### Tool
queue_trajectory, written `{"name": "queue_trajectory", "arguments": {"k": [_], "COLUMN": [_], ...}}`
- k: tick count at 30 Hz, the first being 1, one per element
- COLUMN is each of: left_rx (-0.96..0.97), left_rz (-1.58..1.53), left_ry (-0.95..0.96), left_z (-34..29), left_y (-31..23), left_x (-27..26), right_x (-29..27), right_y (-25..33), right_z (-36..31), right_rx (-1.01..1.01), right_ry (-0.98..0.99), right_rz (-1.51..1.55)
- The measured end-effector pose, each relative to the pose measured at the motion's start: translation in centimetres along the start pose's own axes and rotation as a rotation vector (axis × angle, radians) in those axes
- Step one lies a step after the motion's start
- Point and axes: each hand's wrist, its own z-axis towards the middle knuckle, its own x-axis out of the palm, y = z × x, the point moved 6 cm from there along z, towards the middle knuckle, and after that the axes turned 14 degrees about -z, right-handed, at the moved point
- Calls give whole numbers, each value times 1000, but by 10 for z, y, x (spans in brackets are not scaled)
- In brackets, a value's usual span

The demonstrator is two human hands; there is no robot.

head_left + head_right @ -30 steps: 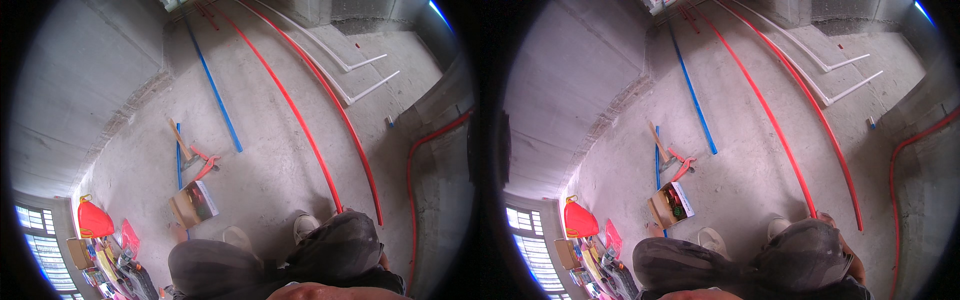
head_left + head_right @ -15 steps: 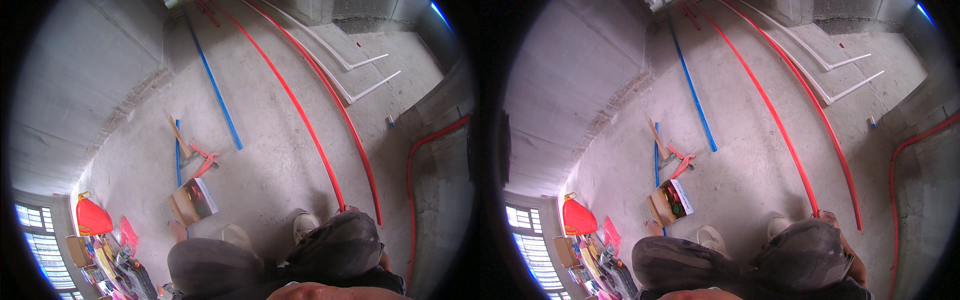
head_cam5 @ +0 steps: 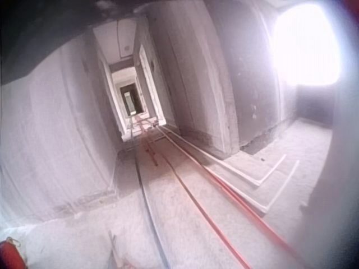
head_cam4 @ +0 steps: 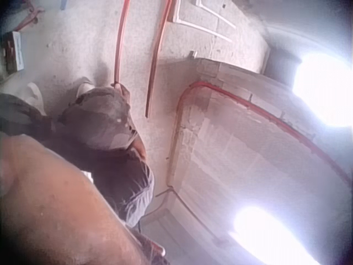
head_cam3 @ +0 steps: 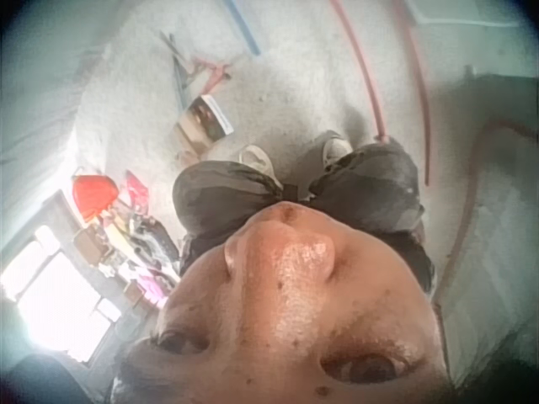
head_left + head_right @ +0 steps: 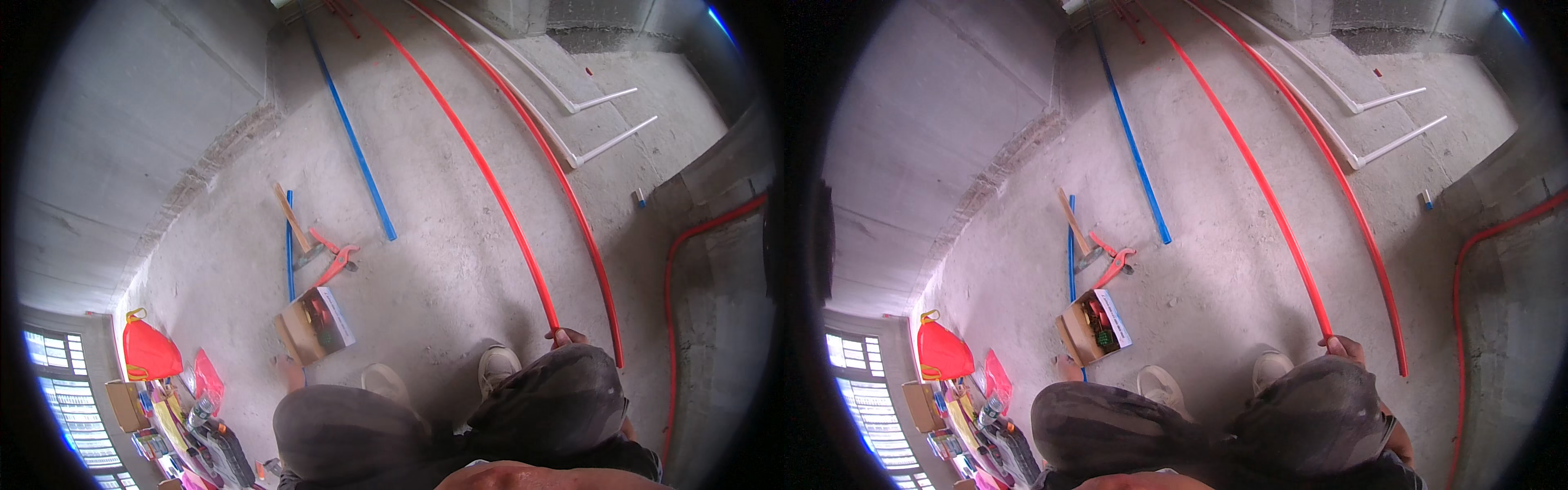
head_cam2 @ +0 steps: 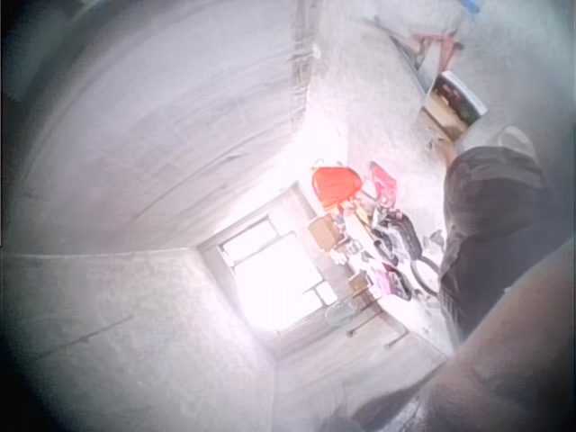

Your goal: The person arranges and aligns red and blue plastic pipes along the floor and walls of a construction site. They use a pipe cutter to trim a blue pipe and a hammer to adjust the placement of the pipes.

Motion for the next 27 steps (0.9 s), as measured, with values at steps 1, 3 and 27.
{"name": "queue_trajectory", "arguments": {"k": [1,3,27], "left_rx": [0,3,144], "left_rz": [-14,-41,14], "left_ry": [-2,-5,31], "left_z": [0,0,-17], "left_y": [1,0,-24], "left_x": [2,7,-2], "right_x": [0,-3,-33], "right_y": [-3,-12,-123], "right_z": [3,12,79], "right_rx": [0,4,-157], "right_ry": [8,2,-319], "right_rz": [-7,-15,-1092]}}
